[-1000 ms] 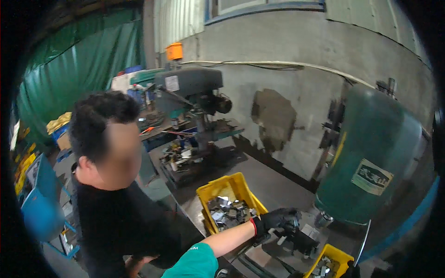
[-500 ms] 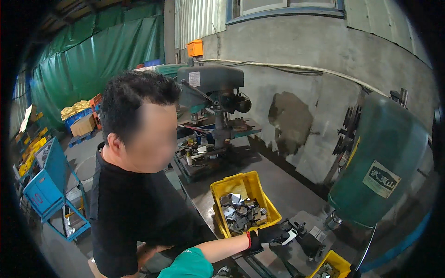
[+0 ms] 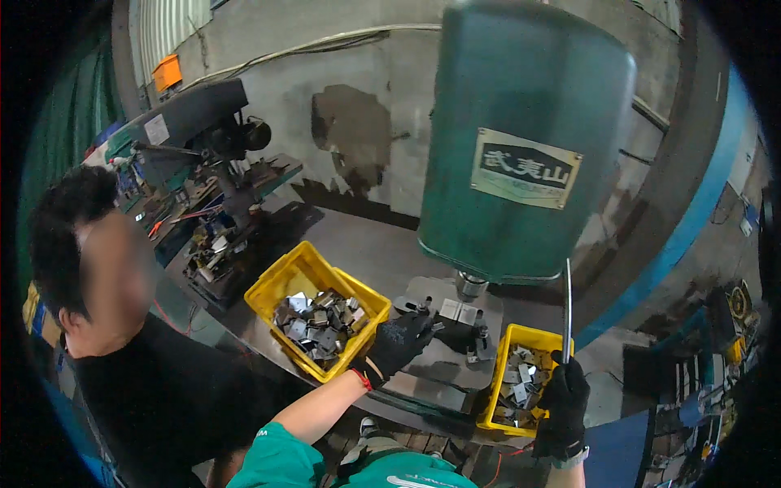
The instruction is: Operating a metal fabrication machine to process metal components.
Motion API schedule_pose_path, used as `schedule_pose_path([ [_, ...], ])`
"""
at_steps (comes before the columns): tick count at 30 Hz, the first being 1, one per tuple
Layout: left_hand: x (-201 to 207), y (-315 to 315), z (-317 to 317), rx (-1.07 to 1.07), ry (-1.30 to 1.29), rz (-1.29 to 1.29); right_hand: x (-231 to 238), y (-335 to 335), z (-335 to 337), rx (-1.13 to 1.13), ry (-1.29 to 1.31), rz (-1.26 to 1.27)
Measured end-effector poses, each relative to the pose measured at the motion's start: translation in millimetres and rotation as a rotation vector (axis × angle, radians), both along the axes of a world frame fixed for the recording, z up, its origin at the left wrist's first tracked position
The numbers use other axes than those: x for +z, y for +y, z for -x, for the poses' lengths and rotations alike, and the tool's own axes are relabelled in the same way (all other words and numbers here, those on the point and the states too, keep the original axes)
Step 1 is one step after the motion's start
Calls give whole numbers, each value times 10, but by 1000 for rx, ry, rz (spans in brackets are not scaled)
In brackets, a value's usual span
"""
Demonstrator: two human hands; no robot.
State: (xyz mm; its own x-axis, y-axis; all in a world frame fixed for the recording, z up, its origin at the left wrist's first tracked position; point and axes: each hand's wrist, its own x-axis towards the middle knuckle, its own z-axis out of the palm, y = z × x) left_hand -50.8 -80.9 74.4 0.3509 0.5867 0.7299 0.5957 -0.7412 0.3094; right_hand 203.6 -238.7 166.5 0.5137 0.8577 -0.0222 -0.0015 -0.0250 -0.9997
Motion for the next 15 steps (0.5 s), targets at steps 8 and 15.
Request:
schedule_pose_path([
  [8, -138, 0, -371, -25, -115, 196, -120, 30, -29, -7, -62, -21],
  [15, -257, -37, -508, 159, 0, 124, -88, 41, -1, 1, -86, 8],
])
